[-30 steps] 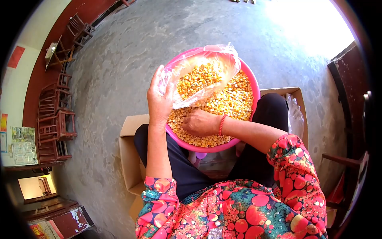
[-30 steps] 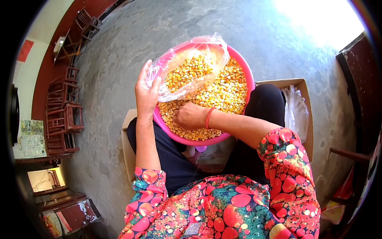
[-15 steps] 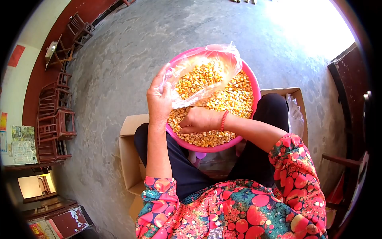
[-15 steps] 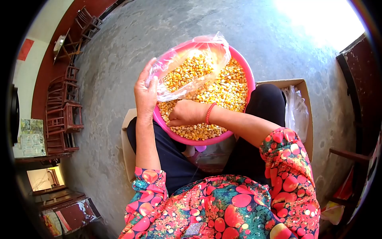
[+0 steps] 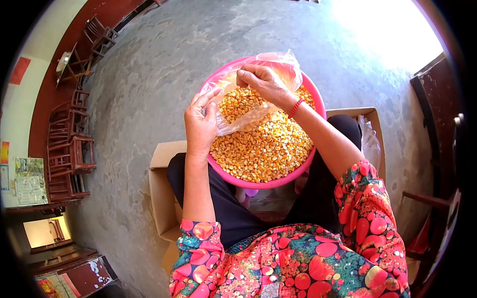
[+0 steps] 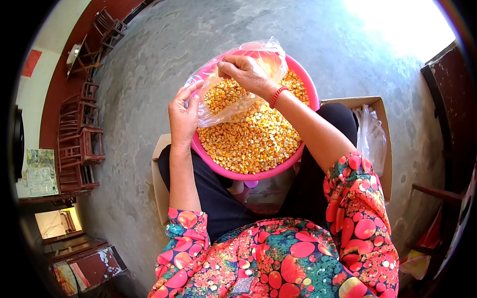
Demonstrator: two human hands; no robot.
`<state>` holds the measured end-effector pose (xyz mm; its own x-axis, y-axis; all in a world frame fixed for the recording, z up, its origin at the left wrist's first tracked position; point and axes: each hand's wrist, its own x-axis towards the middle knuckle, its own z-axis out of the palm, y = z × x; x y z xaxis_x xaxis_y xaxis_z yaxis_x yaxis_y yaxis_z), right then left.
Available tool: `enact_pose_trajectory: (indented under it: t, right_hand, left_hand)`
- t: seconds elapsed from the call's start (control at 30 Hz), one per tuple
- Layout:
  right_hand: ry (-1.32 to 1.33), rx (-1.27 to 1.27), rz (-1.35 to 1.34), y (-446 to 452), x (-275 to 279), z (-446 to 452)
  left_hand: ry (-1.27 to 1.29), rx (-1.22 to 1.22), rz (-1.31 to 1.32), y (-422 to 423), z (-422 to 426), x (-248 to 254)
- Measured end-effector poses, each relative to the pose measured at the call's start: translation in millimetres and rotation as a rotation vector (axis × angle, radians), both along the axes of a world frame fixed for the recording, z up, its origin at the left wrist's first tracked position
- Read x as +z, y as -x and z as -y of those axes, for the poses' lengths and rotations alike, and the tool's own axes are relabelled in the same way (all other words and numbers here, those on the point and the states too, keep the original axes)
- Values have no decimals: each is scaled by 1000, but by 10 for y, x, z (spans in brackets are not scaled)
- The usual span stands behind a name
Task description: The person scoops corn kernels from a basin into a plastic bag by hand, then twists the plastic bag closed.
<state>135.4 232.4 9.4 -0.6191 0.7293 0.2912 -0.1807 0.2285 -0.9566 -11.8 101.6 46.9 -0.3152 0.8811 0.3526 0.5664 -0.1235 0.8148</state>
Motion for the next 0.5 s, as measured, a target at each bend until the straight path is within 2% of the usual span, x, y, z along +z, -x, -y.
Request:
enact_pose_trajectory:
  t: [0.03,0.1,0.17,0.23,0.33,0.4,0.47,0.5]
  right_hand:
    - [1,0,0,0,-37,3]
    - [-249,-108,59,-7,-36,54]
    - [-318,-120,47,-30,39,158]
    - [-352,36,127,-72,198,358]
    - [-498,236,113,-27,136,645]
    - [-546,365,124,18,41,830]
    - [-583,408,77,82,-90,979]
    - [-602,464,202,114,-188,1018]
  left_hand:
    - [1,0,0,5,1,-3]
    - [-11,5,-7,11,-1,-11]
    - [-5,7,21,-1,-2,3]
    - [1,12,48,13,-5,-5]
    - [-29,-3,52,30,-15,-35]
    - [3,0,158,2,-11,-1]
    - [19,-1,101,4,3,21]
    - [33,-1,45,5,5,27]
